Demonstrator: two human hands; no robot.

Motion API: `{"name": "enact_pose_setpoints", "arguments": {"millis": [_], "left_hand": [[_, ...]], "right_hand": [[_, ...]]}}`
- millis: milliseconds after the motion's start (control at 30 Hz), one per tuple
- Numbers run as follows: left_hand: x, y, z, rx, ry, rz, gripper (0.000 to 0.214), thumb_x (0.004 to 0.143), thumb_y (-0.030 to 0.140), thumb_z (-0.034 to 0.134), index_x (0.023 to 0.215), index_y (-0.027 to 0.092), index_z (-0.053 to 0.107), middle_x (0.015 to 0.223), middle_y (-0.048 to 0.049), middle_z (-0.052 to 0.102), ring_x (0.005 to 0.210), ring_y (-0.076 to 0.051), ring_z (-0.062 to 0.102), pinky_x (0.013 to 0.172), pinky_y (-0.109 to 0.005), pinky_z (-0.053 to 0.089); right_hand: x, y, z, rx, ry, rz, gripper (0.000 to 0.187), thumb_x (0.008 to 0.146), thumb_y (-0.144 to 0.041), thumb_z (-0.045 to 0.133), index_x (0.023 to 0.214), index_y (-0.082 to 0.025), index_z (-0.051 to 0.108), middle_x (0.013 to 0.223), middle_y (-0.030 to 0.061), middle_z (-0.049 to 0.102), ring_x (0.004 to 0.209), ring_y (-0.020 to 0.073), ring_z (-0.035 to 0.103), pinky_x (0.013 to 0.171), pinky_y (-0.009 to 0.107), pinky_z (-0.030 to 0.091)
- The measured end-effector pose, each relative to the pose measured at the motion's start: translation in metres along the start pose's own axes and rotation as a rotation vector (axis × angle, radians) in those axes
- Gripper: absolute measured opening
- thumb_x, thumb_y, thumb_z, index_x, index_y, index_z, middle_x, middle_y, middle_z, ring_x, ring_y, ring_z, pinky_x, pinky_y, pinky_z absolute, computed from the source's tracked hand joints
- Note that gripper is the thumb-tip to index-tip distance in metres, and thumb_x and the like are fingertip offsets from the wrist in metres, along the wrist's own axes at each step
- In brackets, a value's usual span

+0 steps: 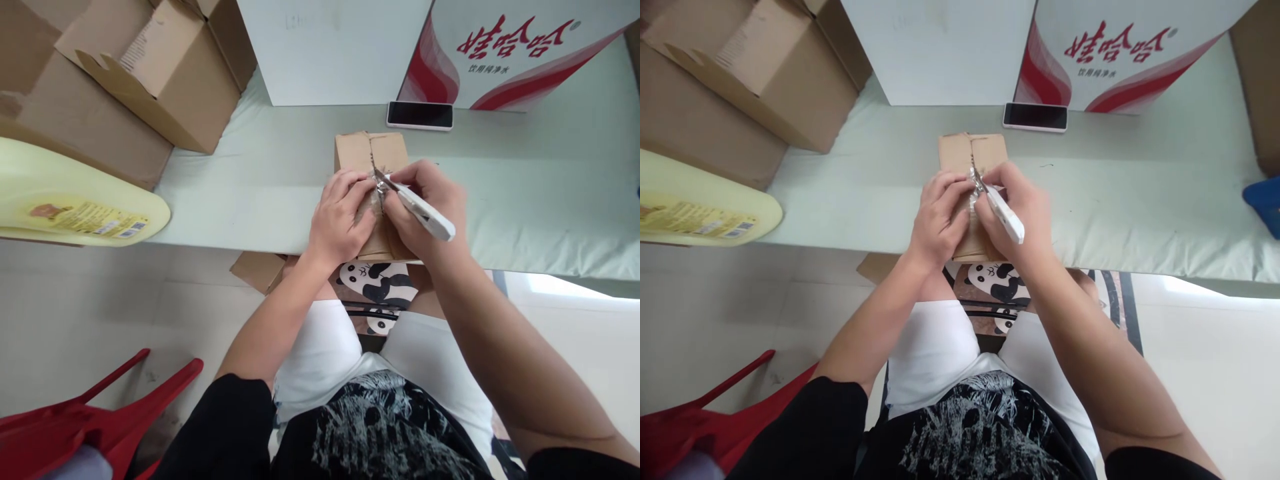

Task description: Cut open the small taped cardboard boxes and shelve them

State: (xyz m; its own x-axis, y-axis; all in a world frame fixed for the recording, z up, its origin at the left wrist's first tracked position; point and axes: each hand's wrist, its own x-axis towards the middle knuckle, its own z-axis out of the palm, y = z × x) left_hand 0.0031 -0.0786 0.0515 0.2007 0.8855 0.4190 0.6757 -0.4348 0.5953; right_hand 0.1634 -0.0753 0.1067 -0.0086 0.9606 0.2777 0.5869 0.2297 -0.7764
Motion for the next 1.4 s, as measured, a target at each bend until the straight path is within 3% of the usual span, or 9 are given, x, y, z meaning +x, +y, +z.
{"name": "enact_pose_setpoints", "arguments": {"millis": [200, 533, 833, 1000, 1200, 1400], "left_hand": [[0.0, -0.001, 0.0, -0.011, 0.011, 0.008, 0.037, 0.102, 0.036, 0.041, 0.128, 0.026, 0.065, 0.142, -0.0089, 0.063, 0.143, -0.026, 0.05, 0.128, -0.047, 0.035], [0.001, -0.002, 0.003, -0.01, 0.007, -0.021, 0.036, 0.102, 0.033, 0.041, 0.128, 0.03, 0.065, 0.142, -0.0065, 0.062, 0.144, -0.026, 0.048, 0.127, -0.049, 0.036], [0.0, -0.002, 0.004, -0.022, 0.016, -0.027, 0.036, 0.099, 0.028, 0.042, 0.126, 0.029, 0.066, 0.142, -0.0067, 0.062, 0.144, -0.027, 0.048, 0.127, -0.047, 0.035], [0.001, 0.0, 0.003, -0.034, 0.021, -0.04, 0.036, 0.099, 0.028, 0.043, 0.125, 0.03, 0.067, 0.143, -0.0055, 0.063, 0.143, -0.026, 0.048, 0.128, -0.048, 0.034], [0.001, -0.004, 0.005, -0.031, 0.023, -0.002, 0.036, 0.1, 0.028, 0.041, 0.127, 0.026, 0.065, 0.142, -0.0082, 0.063, 0.144, -0.027, 0.049, 0.126, -0.046, 0.035], [0.0, -0.009, 0.01, -0.017, 0.082, 0.03, 0.035, 0.1, 0.029, 0.042, 0.126, 0.027, 0.066, 0.139, -0.0085, 0.065, 0.141, -0.026, 0.052, 0.126, -0.046, 0.037]], "right_hand": [[-0.002, -0.004, -0.002, -0.05, -0.036, -0.007, 0.012, 0.073, -0.02, 0.062, 0.078, -0.027, 0.053, 0.065, -0.0025, 0.061, 0.06, 0.0178, 0.055, 0.066, 0.037, 0.051], [-0.006, 0.001, -0.004, -0.05, 0.031, -0.112, 0.009, 0.067, -0.022, 0.054, 0.07, -0.026, 0.047, 0.064, -0.0027, 0.056, 0.062, 0.0175, 0.05, 0.061, 0.035, 0.04], [-0.01, 0.008, -0.007, -0.024, 0.009, -0.159, 0.014, 0.067, -0.015, 0.054, 0.068, -0.027, 0.049, 0.072, 0.0015, 0.062, 0.076, 0.0256, 0.063, 0.077, 0.047, 0.054], [-0.013, 0.012, -0.01, -0.037, 0.025, -0.202, 0.015, 0.068, -0.014, 0.056, 0.069, -0.029, 0.054, 0.073, 0.0019, 0.066, 0.076, 0.0266, 0.066, 0.074, 0.048, 0.058], [-0.014, 0.008, -0.009, -0.01, 0.037, -0.231, 0.014, 0.066, -0.014, 0.057, 0.064, -0.027, 0.055, 0.069, 0.0007, 0.066, 0.069, 0.0234, 0.064, 0.07, 0.044, 0.058], [-0.012, 0.007, -0.004, 0.019, 0.038, -0.249, 0.013, 0.062, -0.012, 0.055, 0.063, -0.025, 0.057, 0.062, -0.0014, 0.06, 0.057, 0.0169, 0.053, 0.054, 0.034, 0.045]]}}
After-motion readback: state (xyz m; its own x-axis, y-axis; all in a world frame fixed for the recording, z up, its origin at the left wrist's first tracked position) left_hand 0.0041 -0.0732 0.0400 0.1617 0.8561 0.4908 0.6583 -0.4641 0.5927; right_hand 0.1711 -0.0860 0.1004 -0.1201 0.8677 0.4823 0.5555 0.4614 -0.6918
